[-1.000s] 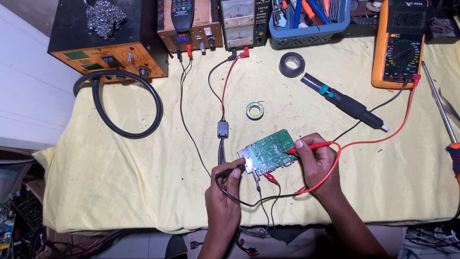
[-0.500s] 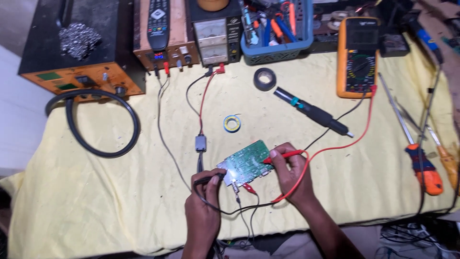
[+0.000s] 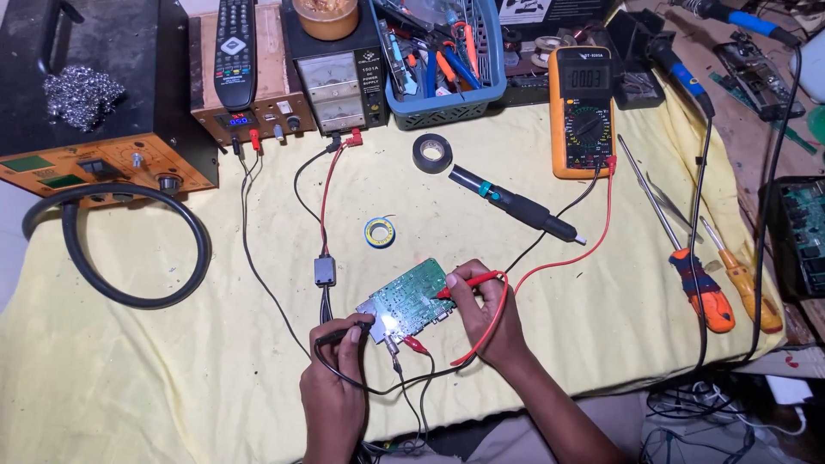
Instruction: Testing a circuit board with a multimeter and performing soldering repairs at a workbench.
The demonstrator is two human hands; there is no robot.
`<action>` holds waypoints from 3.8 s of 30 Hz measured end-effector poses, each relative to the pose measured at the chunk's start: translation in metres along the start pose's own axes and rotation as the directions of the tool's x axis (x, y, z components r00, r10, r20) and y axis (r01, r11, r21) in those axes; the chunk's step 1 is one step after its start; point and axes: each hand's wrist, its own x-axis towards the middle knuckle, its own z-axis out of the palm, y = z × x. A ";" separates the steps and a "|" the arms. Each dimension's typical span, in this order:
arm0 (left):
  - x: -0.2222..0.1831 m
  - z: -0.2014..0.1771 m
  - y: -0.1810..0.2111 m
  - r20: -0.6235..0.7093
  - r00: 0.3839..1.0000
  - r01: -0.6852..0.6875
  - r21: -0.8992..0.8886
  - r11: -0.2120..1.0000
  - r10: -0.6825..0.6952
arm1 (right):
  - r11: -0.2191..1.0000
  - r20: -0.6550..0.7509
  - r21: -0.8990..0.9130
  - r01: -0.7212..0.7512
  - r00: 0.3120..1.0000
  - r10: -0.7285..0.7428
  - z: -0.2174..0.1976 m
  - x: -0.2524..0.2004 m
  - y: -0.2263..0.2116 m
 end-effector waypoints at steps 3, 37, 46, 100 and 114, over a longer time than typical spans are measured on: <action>-0.002 -0.002 0.002 -0.005 1.000 -0.026 0.000 1.000 0.026 | 0.998 0.005 0.043 -0.041 0.999 0.041 0.001 -0.002 0.000; 0.002 -0.008 0.001 0.055 0.994 -0.082 -0.141 0.987 0.090 | 0.929 0.129 -0.116 0.352 0.932 -0.338 0.004 -0.001 -0.018; 0.002 -0.008 0.001 0.055 0.994 -0.082 -0.140 0.987 0.090 | 0.942 0.247 -0.147 0.301 0.934 -0.260 0.012 0.005 -0.026; 0.000 0.003 -0.005 -0.043 0.999 -0.031 0.023 0.999 0.032 | 0.934 0.268 -0.101 0.343 0.913 -0.307 0.013 0.008 -0.010; 0.000 0.004 -0.005 -0.051 0.998 -0.037 -0.006 0.999 0.037 | 0.932 0.277 -0.084 0.352 0.907 -0.317 0.011 0.008 -0.011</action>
